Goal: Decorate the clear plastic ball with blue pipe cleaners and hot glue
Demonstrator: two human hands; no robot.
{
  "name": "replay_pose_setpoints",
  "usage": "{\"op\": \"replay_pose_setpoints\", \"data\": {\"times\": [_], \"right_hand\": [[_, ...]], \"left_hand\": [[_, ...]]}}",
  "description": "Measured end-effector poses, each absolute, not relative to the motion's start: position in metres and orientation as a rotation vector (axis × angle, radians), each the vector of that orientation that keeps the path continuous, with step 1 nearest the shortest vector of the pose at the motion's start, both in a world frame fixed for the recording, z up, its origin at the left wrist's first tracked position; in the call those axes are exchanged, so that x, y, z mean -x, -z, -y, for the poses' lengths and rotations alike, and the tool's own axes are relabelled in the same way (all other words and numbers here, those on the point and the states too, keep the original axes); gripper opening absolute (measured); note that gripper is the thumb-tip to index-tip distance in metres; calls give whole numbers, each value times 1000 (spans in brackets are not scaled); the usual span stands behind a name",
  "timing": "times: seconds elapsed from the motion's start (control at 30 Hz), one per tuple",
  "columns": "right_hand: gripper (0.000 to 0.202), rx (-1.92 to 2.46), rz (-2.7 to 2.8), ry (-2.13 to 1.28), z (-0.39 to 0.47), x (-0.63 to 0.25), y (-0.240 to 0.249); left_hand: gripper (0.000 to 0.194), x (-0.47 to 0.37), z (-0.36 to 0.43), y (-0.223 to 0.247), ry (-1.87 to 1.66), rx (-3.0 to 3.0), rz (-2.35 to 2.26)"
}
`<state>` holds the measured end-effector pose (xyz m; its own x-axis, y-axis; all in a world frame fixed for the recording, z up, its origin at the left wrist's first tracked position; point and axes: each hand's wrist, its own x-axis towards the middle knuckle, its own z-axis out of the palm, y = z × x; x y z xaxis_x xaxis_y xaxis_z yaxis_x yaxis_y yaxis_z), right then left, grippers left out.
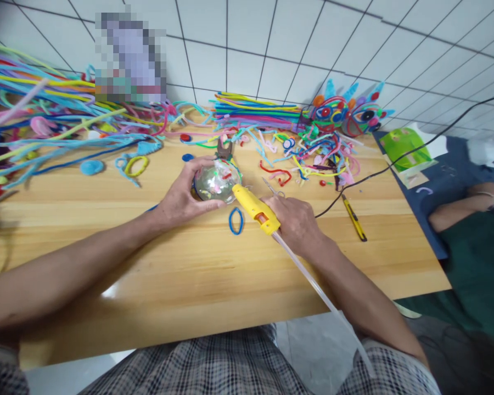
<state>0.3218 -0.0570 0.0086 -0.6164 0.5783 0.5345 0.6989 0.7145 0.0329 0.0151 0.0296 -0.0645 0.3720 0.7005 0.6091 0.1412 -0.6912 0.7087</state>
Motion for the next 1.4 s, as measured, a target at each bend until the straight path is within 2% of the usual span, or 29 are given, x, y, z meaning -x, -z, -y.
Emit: {"op": "replay_pose_setpoints", "data": {"times": [0.2, 0.43, 0.9, 1.1, 1.4], "right_hand": [[17, 1043, 2401, 362, 55, -325, -3], [22, 1155, 2466, 179, 60, -327, -6], [18, 1076, 2469, 303, 57, -327, -9], [20, 1154, 2447, 207, 57, -328, -4], [21, 1131, 2412, 271, 56, -325, 0]], "left_hand": [[83, -15, -29, 63, -1311, -2127, -698], [85, -15, -29, 61, -1283, -2118, -703], [83, -15, -29, 61, -1296, -2117, -703], [84, -15, -28, 61, -1299, -2130, -710], [85, -15, -29, 60, -1288, -2126, -702]]}}
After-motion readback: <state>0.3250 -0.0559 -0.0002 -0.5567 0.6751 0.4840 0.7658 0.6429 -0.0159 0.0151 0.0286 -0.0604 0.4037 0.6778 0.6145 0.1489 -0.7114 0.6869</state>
